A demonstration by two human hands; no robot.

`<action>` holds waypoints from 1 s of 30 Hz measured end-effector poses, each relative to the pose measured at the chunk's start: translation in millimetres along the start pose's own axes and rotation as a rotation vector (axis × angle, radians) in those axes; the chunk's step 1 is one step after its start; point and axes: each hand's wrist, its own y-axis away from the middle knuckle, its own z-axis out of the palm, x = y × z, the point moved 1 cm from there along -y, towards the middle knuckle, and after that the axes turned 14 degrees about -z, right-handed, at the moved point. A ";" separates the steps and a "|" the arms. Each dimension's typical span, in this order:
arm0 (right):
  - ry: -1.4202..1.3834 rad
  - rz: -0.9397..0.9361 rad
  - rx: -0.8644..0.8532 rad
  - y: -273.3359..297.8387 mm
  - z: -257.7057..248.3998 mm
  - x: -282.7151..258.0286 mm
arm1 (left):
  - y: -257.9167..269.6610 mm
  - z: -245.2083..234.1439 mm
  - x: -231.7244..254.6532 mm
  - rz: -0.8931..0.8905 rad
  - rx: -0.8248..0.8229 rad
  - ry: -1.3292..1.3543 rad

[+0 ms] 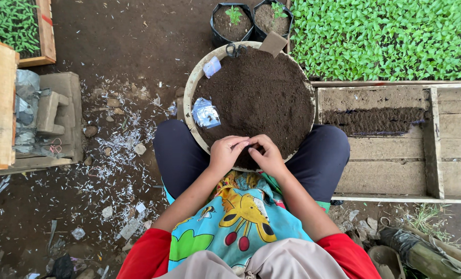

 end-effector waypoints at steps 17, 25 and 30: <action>1.039 -0.259 -0.282 -5.7 9.1 -42.5 | -44.9 11.9 22.1 0.166 0.012 -0.778; 0.055 -0.041 0.346 24.6 -2.5 29.1 | -95.0 4.4 4.9 0.150 0.088 -0.773; 0.008 0.148 0.630 -0.2 12.2 70.0 | -96.4 5.5 3.2 0.181 -0.018 -0.803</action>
